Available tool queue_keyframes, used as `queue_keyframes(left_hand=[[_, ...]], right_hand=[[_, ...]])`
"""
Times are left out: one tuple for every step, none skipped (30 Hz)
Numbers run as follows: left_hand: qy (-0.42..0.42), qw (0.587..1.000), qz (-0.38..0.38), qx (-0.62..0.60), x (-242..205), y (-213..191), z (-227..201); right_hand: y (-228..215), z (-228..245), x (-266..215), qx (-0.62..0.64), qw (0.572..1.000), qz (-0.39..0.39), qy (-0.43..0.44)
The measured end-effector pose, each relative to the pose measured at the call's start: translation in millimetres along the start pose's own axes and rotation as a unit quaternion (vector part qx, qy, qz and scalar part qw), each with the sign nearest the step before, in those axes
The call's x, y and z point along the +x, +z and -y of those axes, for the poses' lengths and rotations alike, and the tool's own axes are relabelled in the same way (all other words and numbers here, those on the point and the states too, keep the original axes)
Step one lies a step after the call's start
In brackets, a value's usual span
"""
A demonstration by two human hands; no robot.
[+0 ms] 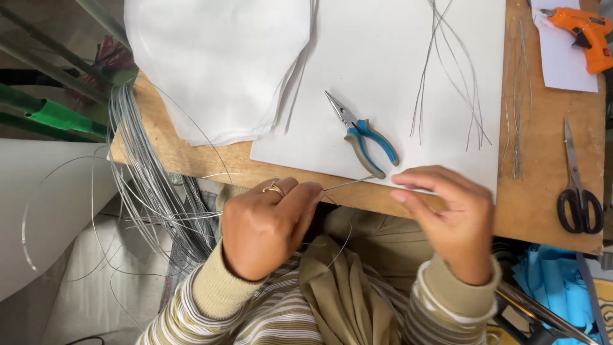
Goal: Bending and cutting thin metal wires to a specific shape using pliers.
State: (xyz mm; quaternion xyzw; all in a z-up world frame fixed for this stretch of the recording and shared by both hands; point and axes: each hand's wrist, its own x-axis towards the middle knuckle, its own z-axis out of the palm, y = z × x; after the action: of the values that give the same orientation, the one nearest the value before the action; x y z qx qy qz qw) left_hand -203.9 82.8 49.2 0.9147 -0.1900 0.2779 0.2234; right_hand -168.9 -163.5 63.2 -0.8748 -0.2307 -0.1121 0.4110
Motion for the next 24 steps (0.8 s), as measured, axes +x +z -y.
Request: queue_keyframes(left_hand=[[-0.007, 1.0, 0.005, -0.02, -2, 2, 1], [-0.004, 1.0, 0.007, -0.023, -4, 8, 3], [-0.02, 1.0, 0.014, -0.015, -6, 12, 5], [-0.036, 0.999, 0.021, -0.007, -9, 17, 7], [-0.034, 0.999, 0.02, -0.008, -9, 18, 7], [-0.035, 0.999, 0.031, -0.013, -10, 19, 8], [-0.036, 0.998, 0.039, -0.018, -11, 20, 8], [-0.035, 0.999, 0.037, -0.018, -8, 20, 7], [-0.019, 0.999, 0.039, -0.01, -6, 20, 6], [-0.002, 0.999, 0.041, -0.001, -4, 20, 4], [-0.002, 0.999, 0.04, -0.001, -1, 20, 3], [0.019, 0.999, 0.045, 0.024, 1, 20, 2], [0.039, 0.997, 0.05, 0.049, 2, 19, 0], [0.037, 0.997, 0.05, 0.049, 4, 22, 0], [0.064, 0.994, 0.068, 0.051, 6, 24, 0], [0.091, 0.991, 0.086, 0.053, 8, 27, 1], [0.089, 0.991, 0.086, 0.053, 12, 28, -1], [0.111, 0.985, 0.118, 0.056, 16, 30, -3], [0.134, 0.978, 0.15, 0.058, 20, 32, -5], [0.134, 0.978, 0.148, 0.058, 20, 41, -6], [0.154, 0.972, 0.173, 0.047, 19, 50, -6], [0.175, 0.964, 0.197, 0.037, 19, 60, -7], [0.176, 0.964, 0.195, 0.037, 21, 66, -9], [0.186, 0.962, 0.2, 0.023, 24, 73, -10]], right_hand=[[8, -1, -7, 0.044, 0.998, -0.019, 0.03], [12, -6, -8, 0.042, 0.998, -0.022, 0.033], [16, -11, -9, 0.082, 0.996, -0.044, 0.016], [20, -15, -11, 0.121, 0.99, -0.066, -0.001], [20, -16, -11, 0.12, 0.99, -0.068, -0.001], [20, -16, -10, 0.11, 0.991, -0.071, -0.011], [20, -16, -9, 0.099, 0.992, -0.073, -0.022], [20, -16, -8, 0.099, 0.992, -0.073, -0.024], [20, -16, -8, 0.085, 0.993, -0.076, -0.029], [20, -15, -7, 0.07, 0.994, -0.08, -0.034], [20, -15, -6, 0.071, 0.994, -0.08, -0.035], [20, -14, -5, 0.057, 0.995, -0.071, -0.046], [19, -13, -5, 0.044, 0.995, -0.062, -0.058], [19, -13, -6, 0.045, 0.995, -0.061, -0.058], [19, -13, -8, 0.005, 0.995, -0.042, -0.087], [20, -13, -9, -0.036, 0.992, -0.024, -0.116], [24, -12, -13, -0.035, 0.992, -0.022, -0.117], [28, -12, -17, -0.041, 0.992, -0.014, -0.115], [31, -11, -21, -0.049, 0.992, -0.006, -0.114], [38, -17, -28, -0.049, 0.992, -0.006, -0.115], [45, -22, -35, -0.083, 0.992, -0.017, -0.088], [51, -27, -43, -0.117, 0.991, -0.028, -0.061], [53, -34, -47, -0.118, 0.991, -0.029, -0.063], [55, -41, -51, -0.095, 0.995, -0.035, -0.019]])
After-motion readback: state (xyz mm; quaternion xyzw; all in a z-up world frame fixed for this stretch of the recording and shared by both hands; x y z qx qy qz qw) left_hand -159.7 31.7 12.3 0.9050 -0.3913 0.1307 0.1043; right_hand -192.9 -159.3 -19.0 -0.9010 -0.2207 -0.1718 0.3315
